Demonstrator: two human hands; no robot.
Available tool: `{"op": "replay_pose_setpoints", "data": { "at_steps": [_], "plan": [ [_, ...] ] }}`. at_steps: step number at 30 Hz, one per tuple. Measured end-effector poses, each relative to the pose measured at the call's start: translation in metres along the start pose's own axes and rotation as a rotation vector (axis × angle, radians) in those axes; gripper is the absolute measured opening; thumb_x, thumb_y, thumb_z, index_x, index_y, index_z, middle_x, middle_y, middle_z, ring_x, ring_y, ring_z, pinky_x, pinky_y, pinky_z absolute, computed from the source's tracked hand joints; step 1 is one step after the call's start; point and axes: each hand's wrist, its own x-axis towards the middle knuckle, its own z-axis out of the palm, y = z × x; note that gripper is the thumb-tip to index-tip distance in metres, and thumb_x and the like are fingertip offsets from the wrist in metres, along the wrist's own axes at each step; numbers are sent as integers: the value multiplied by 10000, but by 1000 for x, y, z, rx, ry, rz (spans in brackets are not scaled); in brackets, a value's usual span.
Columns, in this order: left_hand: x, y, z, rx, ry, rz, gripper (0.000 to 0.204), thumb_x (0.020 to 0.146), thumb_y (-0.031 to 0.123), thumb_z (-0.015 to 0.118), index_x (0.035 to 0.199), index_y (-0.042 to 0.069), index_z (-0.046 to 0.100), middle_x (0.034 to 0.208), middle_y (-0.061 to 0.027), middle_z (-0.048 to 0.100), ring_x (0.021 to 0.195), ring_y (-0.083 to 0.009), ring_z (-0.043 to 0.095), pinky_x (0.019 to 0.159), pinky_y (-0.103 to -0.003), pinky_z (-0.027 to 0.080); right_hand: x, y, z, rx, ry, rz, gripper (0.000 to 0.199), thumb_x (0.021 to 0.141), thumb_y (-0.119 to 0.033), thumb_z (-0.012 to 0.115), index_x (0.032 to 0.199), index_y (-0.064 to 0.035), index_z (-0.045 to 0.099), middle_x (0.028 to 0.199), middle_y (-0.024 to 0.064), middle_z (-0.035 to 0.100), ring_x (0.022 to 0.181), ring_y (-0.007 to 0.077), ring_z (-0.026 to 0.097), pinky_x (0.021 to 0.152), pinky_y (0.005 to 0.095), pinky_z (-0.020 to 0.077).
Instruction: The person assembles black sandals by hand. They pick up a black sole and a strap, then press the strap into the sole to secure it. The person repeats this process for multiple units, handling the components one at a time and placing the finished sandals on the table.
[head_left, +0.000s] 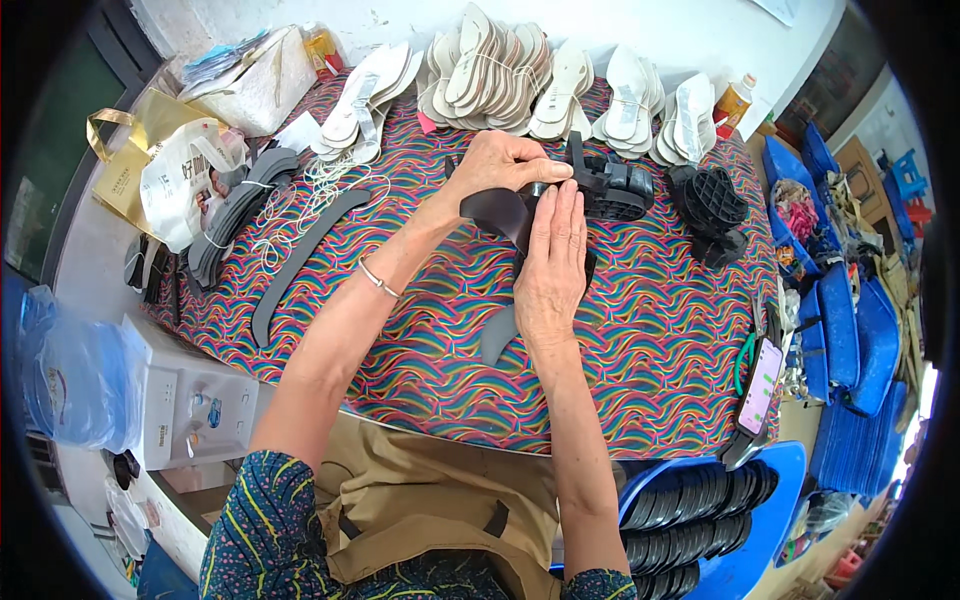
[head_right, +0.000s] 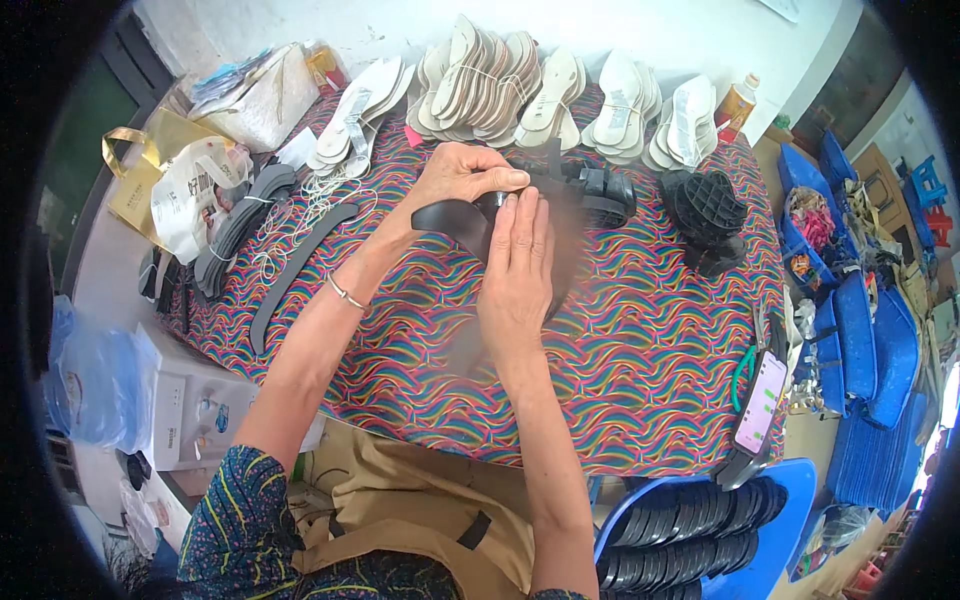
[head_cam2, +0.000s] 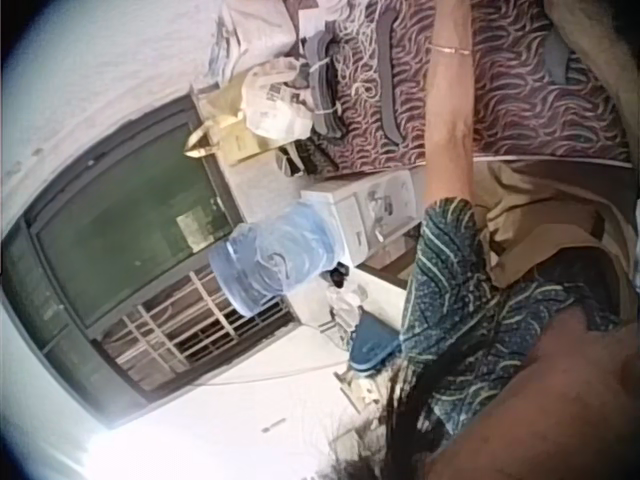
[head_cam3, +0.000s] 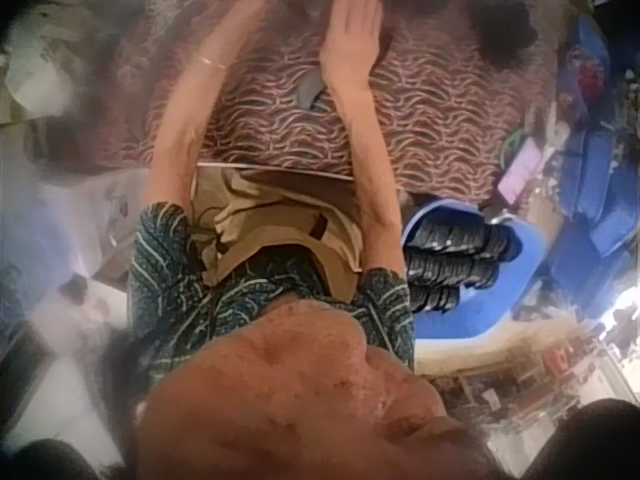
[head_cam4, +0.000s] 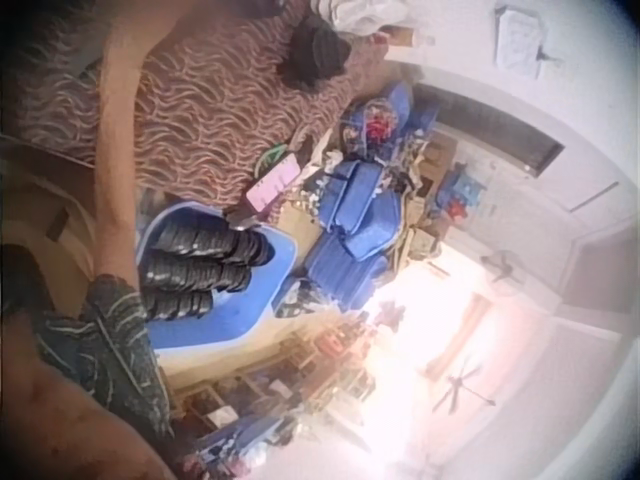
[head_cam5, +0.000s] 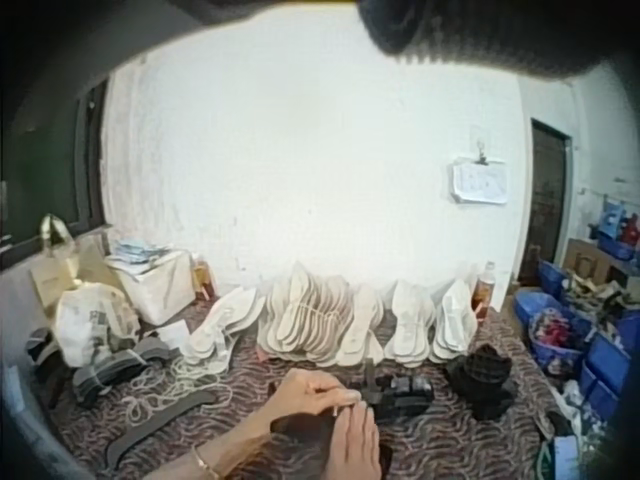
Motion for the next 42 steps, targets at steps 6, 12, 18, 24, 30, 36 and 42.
{"op": "replay_pose_setpoints", "data": {
  "at_steps": [6, 12, 18, 24, 30, 36, 42],
  "plan": [
    [16, -27, -18, -380, 69, -268, 362, 958, 329, 655, 948, -24, 738, 892, -28, 727, 778, -63, 619, 708, -229, 484, -7, -11, -5, -55, 17, -21, 563, 812, 86, 531, 1369, 113, 450, 1451, 302, 420, 1321, 454, 460, 1042, 462, 457],
    [8, -44, -25, -757, 308, -514, 363, 987, 384, 587, 1103, 52, 674, 1007, -57, 705, 865, -176, 665, 763, -351, 525, -8, -4, -8, 24, 123, -53, 509, 725, 90, 569, 1233, 71, 591, 1290, 256, 594, 1162, 413, 616, 904, 427, 548],
    [8, -46, -10, -1280, 469, -574, 344, 1048, 373, 454, 1183, 86, 588, 1077, -90, 675, 1008, -248, 628, 886, -484, 503, -9, 4, -13, 45, 134, -6, 510, 661, 75, 591, 1168, 33, 631, 1224, 198, 645, 1086, 368, 665, 834, 407, 570],
    [2, -29, -75, -1403, 571, -354, 340, 1045, 389, 459, 1105, 86, 602, 967, -68, 653, 894, -218, 608, 721, -393, 499, -5, 1, -22, 303, 85, 111, 505, 709, 62, 593, 1207, -10, 640, 1257, 156, 644, 1107, 335, 658, 880, 408, 552],
    [-111, 37, -72, -526, 451, -106, 281, 979, 254, 603, 1082, 0, 666, 1099, -91, 666, 995, -163, 600, 866, -344, 472, 11, -1, -43, 1397, 239, 790, 363, 1003, -199, 534, 1297, 7, 582, 1369, 126, 572, 1152, 275, 627, 777, 420, 613],
    [-220, 50, -31, 190, 502, 10, 204, 847, 107, 718, 988, -28, 656, 1033, -148, 644, 953, -254, 603, 825, -343, 473, 19, 36, -70, 1453, 387, 739, 463, 1049, -295, 415, 1385, 23, 431, 1361, 258, 525, 1192, 407, 588, 913, 552, 542],
    [-272, 36, 24, 555, 316, -2, 393, 757, 147, 783, 1081, -20, 637, 1191, -197, 559, 1053, -382, 544, 914, -476, 426, -18, 55, -181, 1711, 251, 780, 600, 1027, -479, 433, 1396, -5, 442, 809, 99, 612, 610, 194, 616, 498, 299, 536]
  ]
}}
